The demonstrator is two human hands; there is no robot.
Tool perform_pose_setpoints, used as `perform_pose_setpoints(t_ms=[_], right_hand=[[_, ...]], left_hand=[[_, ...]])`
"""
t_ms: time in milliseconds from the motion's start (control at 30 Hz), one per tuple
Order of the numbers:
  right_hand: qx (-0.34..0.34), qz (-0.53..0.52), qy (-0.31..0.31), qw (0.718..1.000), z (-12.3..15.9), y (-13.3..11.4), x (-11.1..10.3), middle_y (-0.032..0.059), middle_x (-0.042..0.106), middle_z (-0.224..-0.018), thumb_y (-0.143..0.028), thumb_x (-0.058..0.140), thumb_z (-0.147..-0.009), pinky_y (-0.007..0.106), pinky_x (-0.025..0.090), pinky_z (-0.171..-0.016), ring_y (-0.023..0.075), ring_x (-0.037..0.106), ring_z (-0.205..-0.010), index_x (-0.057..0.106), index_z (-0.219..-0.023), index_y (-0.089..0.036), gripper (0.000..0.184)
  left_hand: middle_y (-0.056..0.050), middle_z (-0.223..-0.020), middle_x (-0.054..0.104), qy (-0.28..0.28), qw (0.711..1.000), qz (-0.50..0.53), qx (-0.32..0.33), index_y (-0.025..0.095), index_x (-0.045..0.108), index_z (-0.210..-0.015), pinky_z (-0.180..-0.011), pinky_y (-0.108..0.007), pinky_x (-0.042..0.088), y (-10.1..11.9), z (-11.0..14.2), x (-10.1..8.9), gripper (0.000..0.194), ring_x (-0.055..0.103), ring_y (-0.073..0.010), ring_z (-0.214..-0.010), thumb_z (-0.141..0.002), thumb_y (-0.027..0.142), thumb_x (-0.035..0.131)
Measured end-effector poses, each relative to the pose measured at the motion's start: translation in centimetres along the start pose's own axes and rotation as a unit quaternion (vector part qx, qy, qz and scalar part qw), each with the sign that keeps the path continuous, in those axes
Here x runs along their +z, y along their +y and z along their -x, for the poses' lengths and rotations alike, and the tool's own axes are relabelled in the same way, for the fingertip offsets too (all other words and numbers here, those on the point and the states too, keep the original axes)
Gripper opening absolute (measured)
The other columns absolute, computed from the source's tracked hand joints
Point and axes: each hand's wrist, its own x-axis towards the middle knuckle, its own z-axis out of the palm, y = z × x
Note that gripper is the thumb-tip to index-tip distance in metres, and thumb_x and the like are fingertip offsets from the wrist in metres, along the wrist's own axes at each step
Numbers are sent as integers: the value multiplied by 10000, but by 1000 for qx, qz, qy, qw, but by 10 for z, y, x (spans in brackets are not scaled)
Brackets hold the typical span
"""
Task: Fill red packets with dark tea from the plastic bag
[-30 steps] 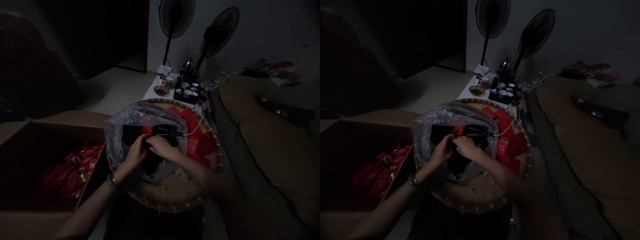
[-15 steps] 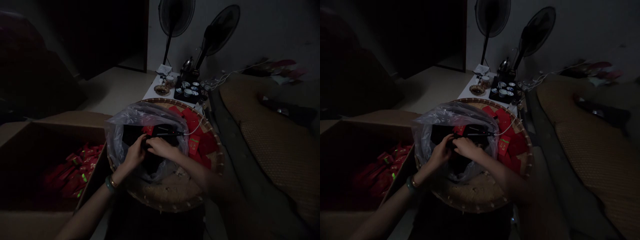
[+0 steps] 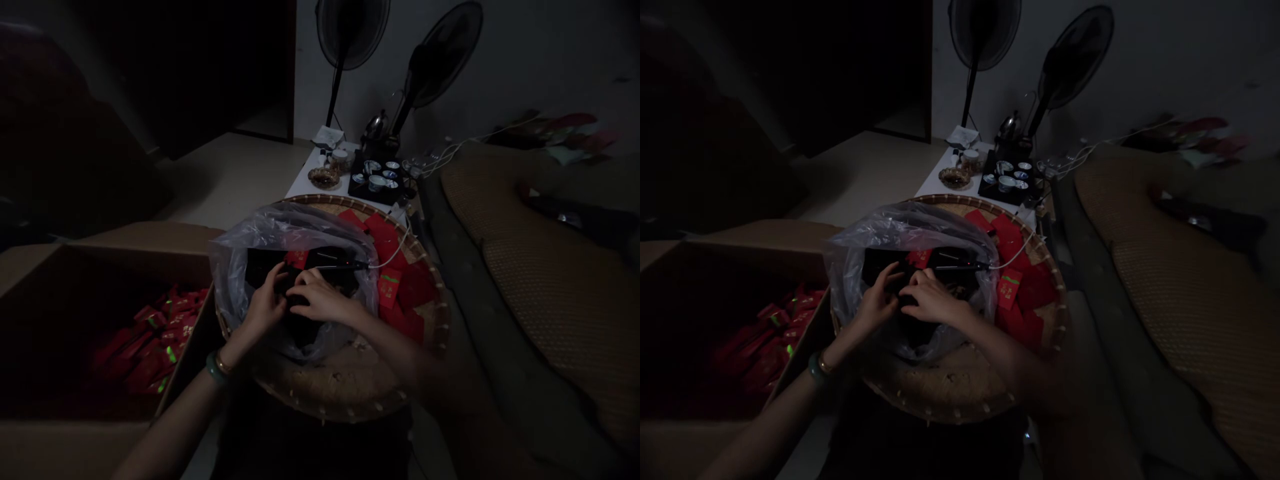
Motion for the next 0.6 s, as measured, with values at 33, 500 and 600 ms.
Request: perform_pose_setpoints(t_ms=[33,500,600], right_hand=[[0,21,-10,1000,2,0,3,114,482,-1075,-358,645,-732,386,364,-899,263,362,-1119,643,-1005,-187,322],[32,-20,-31,999,11,4,2,45,571,-922,-135,572,-782,239,406,-749,133,543,-835,645,-986,-184,223],[28,-23,13,999,8,1,5,47,568,-890,-152,539,-815,243,402,-762,129,523,-842,661,-962,-185,194]], left_hand=[[-139,-1236,522,-1,1000,0,1,200,259,-1350,-510,-174,423,0,0,0,740,496,-25,-471,-648,35,425],[-121,-1228,526,-17,999,40,-23,226,250,-1359,-471,-166,395,3,5,-6,742,468,-18,-465,-658,51,420],[-132,-1234,517,-36,995,82,-33,210,236,-1363,-480,-162,407,3,7,-5,745,511,-34,-520,-658,51,414]])
